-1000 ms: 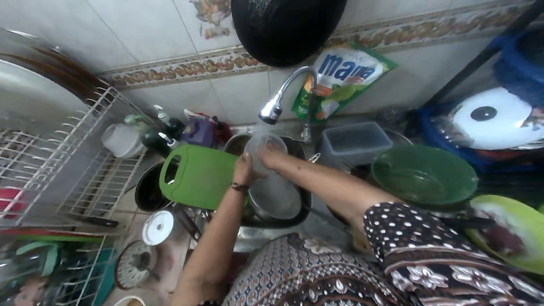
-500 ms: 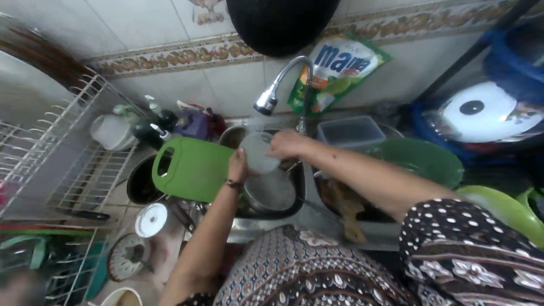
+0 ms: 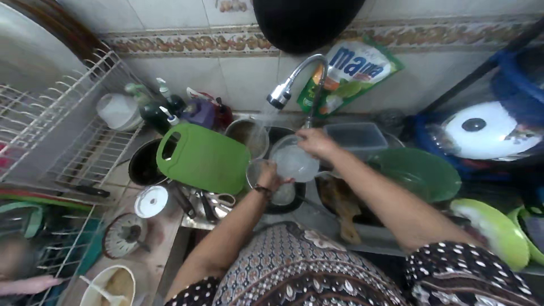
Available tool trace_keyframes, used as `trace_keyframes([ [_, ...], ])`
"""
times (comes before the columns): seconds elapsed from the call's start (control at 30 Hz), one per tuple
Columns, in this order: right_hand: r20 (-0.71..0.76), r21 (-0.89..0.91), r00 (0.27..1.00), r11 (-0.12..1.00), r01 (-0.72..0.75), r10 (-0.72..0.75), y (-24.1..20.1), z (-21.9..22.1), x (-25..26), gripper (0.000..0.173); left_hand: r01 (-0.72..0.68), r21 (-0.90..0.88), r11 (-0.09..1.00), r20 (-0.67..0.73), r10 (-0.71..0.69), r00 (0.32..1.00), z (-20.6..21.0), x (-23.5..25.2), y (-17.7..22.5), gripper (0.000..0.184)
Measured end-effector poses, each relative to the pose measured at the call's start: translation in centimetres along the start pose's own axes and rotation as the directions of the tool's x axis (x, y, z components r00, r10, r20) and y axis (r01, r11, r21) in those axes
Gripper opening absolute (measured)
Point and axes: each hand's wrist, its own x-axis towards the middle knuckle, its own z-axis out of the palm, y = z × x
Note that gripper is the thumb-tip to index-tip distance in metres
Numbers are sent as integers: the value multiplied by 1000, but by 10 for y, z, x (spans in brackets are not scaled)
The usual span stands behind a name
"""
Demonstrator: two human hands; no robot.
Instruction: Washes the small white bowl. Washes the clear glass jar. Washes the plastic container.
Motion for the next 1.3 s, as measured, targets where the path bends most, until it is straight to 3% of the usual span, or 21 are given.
trace_keyframes([
  [0.23,-66,-299,998,954,-12,-9,-29,8,-22,27,90,-79,993,71,-85,994,19,-8,-27,41],
  [0.53,-103,-444,993,896,12,-64,-72,29,-41,23,196,-207,958,117,-175,978,18,-9,-31,27],
  [0.77,-106,-590,986,806,39,-125,-109,48,-64,17,117,-180,977,247,-70,967,13,-30,-25,14],
  [0.87,-107,-624,988,781,22,-113,-117,54,-72,22,71,-51,996,280,-54,959,9,-48,-18,15],
  [1.0,-112,-621,989,784,4,-94,-114,54,-78,21,26,114,993,271,-57,961,11,-52,-19,22],
  [1.1,-216,-528,971,849,-28,-102,-98,41,-86,24,-21,-4,1000,304,21,952,11,-35,-28,19],
  [1.2,-374,-351,925,933,-75,-66,-63,19,-96,36,8,-183,983,308,50,950,15,-19,-25,29],
  [1.3,-516,-188,856,979,-72,-36,-14,10,-107,38,-24,-123,992,459,78,885,11,-21,-13,50],
])
